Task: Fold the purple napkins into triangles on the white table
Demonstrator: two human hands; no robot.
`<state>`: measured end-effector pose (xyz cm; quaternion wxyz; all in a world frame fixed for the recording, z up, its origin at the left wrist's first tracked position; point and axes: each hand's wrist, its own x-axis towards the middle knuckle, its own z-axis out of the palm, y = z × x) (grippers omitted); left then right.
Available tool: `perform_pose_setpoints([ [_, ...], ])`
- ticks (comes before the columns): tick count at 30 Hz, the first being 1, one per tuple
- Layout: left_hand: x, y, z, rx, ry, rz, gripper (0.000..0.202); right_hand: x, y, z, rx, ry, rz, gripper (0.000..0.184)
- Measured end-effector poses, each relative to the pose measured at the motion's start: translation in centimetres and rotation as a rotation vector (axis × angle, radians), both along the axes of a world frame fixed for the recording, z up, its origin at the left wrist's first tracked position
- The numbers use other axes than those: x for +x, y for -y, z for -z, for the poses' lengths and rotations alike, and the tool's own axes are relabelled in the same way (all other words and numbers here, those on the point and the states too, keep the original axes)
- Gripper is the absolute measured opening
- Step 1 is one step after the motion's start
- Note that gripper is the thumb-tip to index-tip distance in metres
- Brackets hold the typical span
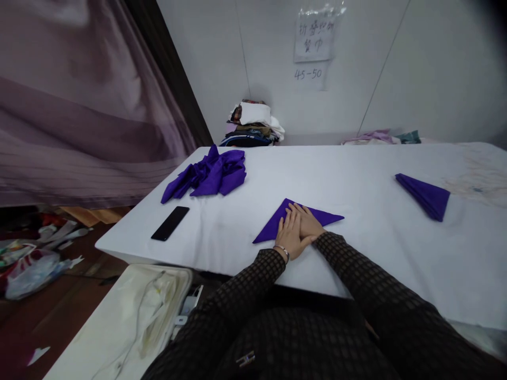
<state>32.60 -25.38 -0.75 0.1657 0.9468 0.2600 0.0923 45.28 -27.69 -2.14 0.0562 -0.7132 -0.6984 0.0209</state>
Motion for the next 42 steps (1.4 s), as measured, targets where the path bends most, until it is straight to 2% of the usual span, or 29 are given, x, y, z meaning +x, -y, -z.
perform_pose_setpoints([
  [5,-1.8,-1.5,0.8,0.045,-0.115,-0.138,0.087,-0.2,-0.3,0.2,0.02,-0.083,0.032,0.064],
  [13,-4.7,-1.8,0.6,0.094,-0.201,-0.177,0.083,-0.4,-0.2,-0.3,0.01,-0.168,0.059,0.07],
  [19,-8.0,-3.3,0.7,0.087,-0.238,-0.263,0.079,-0.4,-0.2,-0.3,0.004,-0.178,0.058,0.074],
  [23,-11.6,-5.4,0.7,0.059,-0.209,-0.362,0.069,-0.2,-0.3,-0.1,0.008,-0.183,0.055,0.075],
  [27,-14.4,-6.8,1.2,0.037,-0.023,-0.352,0.053,-0.1,-0.5,0.1,0.023,-0.193,0.047,0.076],
  [31,-14.7,-6.6,1.7,0.013,0.237,-0.319,0.028,0.1,-0.6,0.4,0.029,-0.198,0.044,0.076],
  [35,-13.8,-6.2,1.7,-0.033,0.327,-0.354,0.011,0.1,-0.5,0.4,0.036,-0.195,0.043,0.075],
  [42,-13.4,-6.6,1.7,-0.032,0.284,-0.38,0.015,-0.1,-0.4,0.2,0.026,-0.169,0.046,0.075],
])
